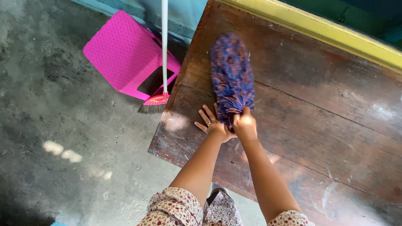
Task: The person sweeps a concrete floor with a broom, then uses a duster to wipe a wooden table and the top of a white appliance. The person places the broom aside and continues dusting the surfaces.
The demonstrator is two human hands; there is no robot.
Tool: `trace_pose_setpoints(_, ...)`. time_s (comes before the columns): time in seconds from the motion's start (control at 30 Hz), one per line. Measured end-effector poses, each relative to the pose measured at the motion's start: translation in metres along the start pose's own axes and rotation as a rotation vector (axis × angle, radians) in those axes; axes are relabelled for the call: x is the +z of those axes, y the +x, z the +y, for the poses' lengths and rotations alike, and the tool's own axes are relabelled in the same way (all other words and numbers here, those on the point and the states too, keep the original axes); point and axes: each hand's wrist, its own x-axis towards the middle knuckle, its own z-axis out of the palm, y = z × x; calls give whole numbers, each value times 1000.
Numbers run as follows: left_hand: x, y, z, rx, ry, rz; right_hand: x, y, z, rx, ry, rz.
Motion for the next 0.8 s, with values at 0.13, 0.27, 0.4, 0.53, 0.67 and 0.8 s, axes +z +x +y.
trace_pose_setpoints(0.13,-18,-18,3,7,-24,-75,7,25,10,30,-31,-90)
trace_pose_setpoints(0.27,-28,-26,6,6,-4,-118,19,44,33,28,-91,139)
trace_pose_setpoints(0.4,-29,-26,6,5,-9,-129,10,52,10,109,23,103)
trace_pose_setpoints(0.53,-31,-26,8,8,-7,-111,0,92,-24,357,167,-286)
trace_pose_setpoints(0.67,-29,-28,5,37,-31,-99,4,130,-20,371,230,-255)
trace_pose_setpoints(0.8,-27,-26,6,40,-15,-96,-9,131,-10,424,333,-171)
